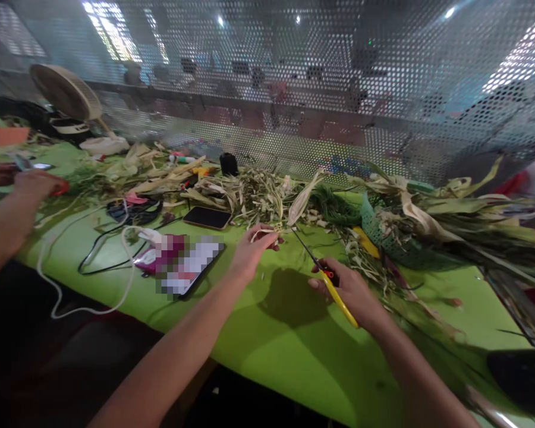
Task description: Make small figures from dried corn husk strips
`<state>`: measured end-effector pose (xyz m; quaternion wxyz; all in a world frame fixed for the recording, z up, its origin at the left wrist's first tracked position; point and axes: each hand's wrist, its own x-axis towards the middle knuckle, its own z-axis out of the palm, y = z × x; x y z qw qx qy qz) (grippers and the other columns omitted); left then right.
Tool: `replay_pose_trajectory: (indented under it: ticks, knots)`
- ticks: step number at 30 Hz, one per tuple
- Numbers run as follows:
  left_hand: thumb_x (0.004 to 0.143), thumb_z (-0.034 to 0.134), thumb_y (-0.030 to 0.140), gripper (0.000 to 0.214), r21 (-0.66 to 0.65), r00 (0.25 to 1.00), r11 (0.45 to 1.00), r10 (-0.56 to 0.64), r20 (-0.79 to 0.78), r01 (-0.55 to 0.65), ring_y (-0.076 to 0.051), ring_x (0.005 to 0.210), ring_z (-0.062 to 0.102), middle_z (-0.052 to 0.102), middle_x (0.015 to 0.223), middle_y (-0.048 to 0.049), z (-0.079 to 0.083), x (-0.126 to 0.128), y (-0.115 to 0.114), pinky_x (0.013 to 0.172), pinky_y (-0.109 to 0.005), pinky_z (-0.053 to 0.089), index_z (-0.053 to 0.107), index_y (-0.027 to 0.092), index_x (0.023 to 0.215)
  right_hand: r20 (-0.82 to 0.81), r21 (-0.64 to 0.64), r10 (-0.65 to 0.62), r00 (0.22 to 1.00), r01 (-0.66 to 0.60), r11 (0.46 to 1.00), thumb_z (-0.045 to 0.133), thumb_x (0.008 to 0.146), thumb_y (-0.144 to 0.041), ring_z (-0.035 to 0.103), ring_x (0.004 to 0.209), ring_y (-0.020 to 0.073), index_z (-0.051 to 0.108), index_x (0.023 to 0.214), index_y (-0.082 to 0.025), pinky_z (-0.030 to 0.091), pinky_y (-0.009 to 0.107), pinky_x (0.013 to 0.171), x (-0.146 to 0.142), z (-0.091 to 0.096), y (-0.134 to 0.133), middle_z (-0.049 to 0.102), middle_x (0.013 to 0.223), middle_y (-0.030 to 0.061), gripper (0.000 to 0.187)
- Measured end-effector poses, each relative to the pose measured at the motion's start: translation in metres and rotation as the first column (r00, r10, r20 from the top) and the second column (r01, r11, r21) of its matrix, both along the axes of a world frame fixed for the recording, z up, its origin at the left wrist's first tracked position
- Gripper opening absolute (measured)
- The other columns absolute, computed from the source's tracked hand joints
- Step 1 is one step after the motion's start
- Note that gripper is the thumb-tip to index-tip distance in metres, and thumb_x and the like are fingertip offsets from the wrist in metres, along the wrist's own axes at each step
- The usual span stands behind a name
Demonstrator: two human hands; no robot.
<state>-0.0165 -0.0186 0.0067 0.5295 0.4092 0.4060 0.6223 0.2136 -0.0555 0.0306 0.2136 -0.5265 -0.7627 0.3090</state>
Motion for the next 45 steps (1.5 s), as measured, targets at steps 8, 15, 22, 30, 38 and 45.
replay_pose_trajectory:
  ticks: [8,15,22,30,38,45]
  knots:
    - [0.072,0.072,0.036,0.021,-0.002,0.998,1.000,-0.014,-0.056,0.014,-0.013,0.064,0.060,0.069,0.071,-0.0024,-0.001,-0.001,0.000,0.069,-0.029,0.049,0.067,0.016,0.075,-0.052,-0.063,0.000,0.999,-0.003,0.998,0.058,0.082,-0.053,0.061,0.059,0.0172,0.065,0.096,-0.021,0.049,0.026,0.052,-0.002,0.001,0.001,0.068,0.076,0.0026,0.036]
    - [0.071,0.074,0.038,0.023,-0.026,0.999,1.000,-0.003,-0.050,0.002,-0.014,0.067,0.061,0.069,0.073,-0.0029,-0.005,-0.001,0.001,0.071,-0.031,0.048,0.068,0.017,0.079,-0.003,0.008,-0.001,1.000,0.001,1.000,0.059,0.082,-0.049,0.063,0.063,0.0187,0.069,0.097,-0.023,0.047,0.026,0.054,0.001,-0.005,0.003,0.070,0.076,0.0030,0.031]
    - [0.073,0.072,0.038,0.021,-0.024,0.996,1.000,-0.017,-0.084,0.015,-0.013,0.066,0.060,0.069,0.073,-0.0019,-0.002,-0.002,-0.001,0.072,-0.031,0.048,0.068,0.017,0.078,-0.016,0.015,-0.012,1.000,0.012,1.000,0.059,0.080,-0.051,0.065,0.065,0.0207,0.069,0.091,-0.022,0.049,0.027,0.055,-0.004,0.001,0.002,0.073,0.081,0.0050,0.033]
    - [0.072,0.072,0.036,0.020,-0.029,0.997,1.000,-0.012,-0.071,0.010,-0.012,0.063,0.058,0.069,0.071,-0.0019,0.002,-0.003,-0.001,0.070,-0.029,0.047,0.067,0.017,0.075,-0.010,0.029,-0.021,1.000,0.021,0.999,0.061,0.077,-0.054,0.063,0.062,0.0202,0.071,0.087,-0.023,0.048,0.028,0.054,-0.004,0.002,0.002,0.071,0.074,0.0034,0.034]
    - [0.072,0.071,0.033,0.019,-0.044,1.000,0.999,-0.015,0.017,0.015,-0.010,0.066,0.057,0.063,0.071,-0.0005,0.005,-0.002,0.000,0.068,-0.025,0.048,0.063,0.016,0.074,0.010,-0.004,-0.022,1.000,0.022,1.000,0.062,0.079,-0.052,0.060,0.055,0.0171,0.070,0.084,-0.022,0.045,0.026,0.050,-0.001,-0.002,0.003,0.072,0.078,0.0037,0.031]
    - [0.074,0.069,0.034,0.019,-0.055,0.999,0.998,-0.011,0.044,0.013,-0.008,0.064,0.053,0.055,0.066,0.0029,0.006,-0.004,-0.001,0.067,-0.023,0.046,0.061,0.016,0.075,0.079,0.025,-0.026,0.997,0.024,0.999,0.057,0.082,-0.057,0.065,0.064,0.0210,0.069,0.089,-0.022,0.048,0.029,0.056,0.004,0.005,0.004,0.072,0.079,0.0053,0.038]
